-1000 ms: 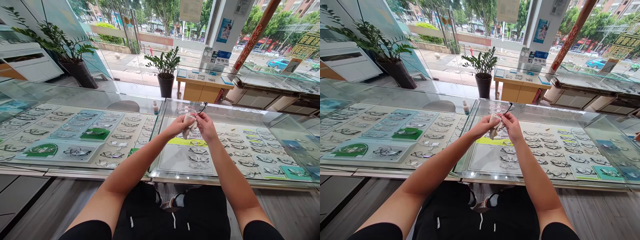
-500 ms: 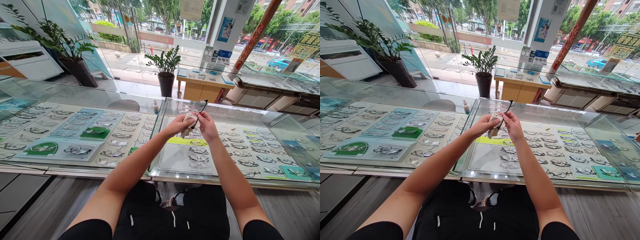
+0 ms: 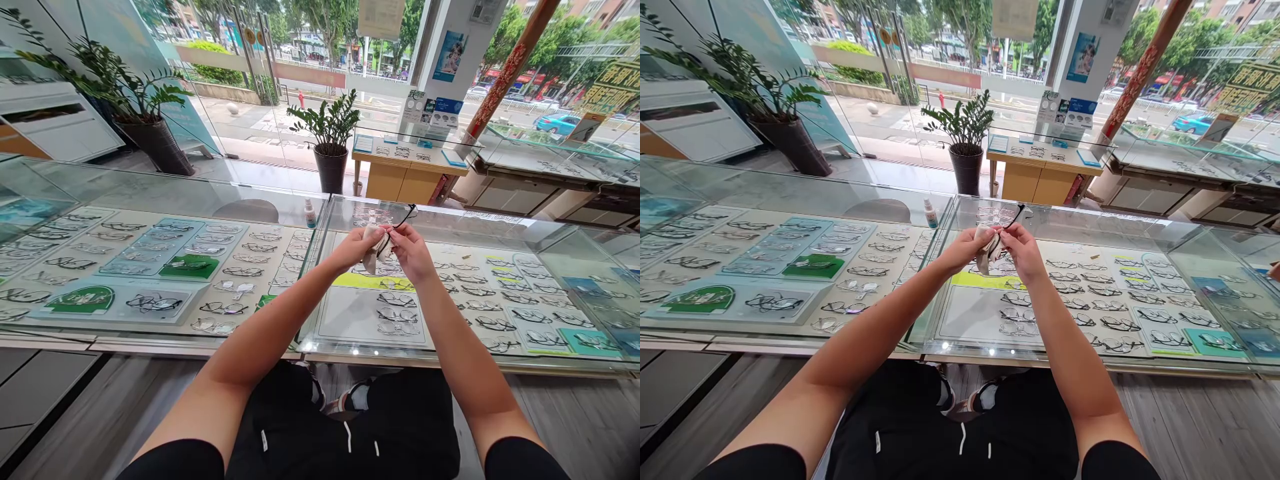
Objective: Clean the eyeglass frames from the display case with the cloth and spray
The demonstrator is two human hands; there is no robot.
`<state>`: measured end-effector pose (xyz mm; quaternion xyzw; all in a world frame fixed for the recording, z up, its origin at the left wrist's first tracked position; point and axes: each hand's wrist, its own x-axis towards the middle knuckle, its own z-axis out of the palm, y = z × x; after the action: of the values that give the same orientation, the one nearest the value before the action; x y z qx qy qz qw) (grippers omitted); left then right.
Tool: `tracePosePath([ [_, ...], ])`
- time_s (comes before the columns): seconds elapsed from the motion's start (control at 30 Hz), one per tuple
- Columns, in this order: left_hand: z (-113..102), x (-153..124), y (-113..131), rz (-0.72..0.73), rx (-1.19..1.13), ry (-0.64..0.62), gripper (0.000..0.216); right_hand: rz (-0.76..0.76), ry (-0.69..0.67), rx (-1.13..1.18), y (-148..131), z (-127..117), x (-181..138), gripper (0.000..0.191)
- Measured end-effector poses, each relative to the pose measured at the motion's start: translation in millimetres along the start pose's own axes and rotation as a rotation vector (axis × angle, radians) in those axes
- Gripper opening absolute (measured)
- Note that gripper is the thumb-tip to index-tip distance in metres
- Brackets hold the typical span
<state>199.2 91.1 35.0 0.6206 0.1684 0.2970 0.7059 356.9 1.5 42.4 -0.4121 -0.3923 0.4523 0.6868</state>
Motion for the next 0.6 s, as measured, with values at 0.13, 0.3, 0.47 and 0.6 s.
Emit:
tracePosePath([
  [0.13,-0.7,-1.9,1.6,-0.003,0.002,-0.056,0.085,0.006,0.002,-0.017,-3.3,1.3,-1.1,0.036],
  [0.3,-2.4,-4.0,3.6,-0.001,0.037,-0.079,0.077,0.008,0.000,0.022,-4.2,2.1,-1.1,0.037],
  [0.47,0.6,-6.0,8.1,-0.001,0.006,-0.076,0.082,0.008,0.010,0.025,-2.3,0.7,-0.1,0.037],
  [0.6,1.8,-6.6,9.3,0.000,-0.003,-0.071,0.081,0.001,0.013,0.001,-1.1,-0.4,0.4,0.039],
])
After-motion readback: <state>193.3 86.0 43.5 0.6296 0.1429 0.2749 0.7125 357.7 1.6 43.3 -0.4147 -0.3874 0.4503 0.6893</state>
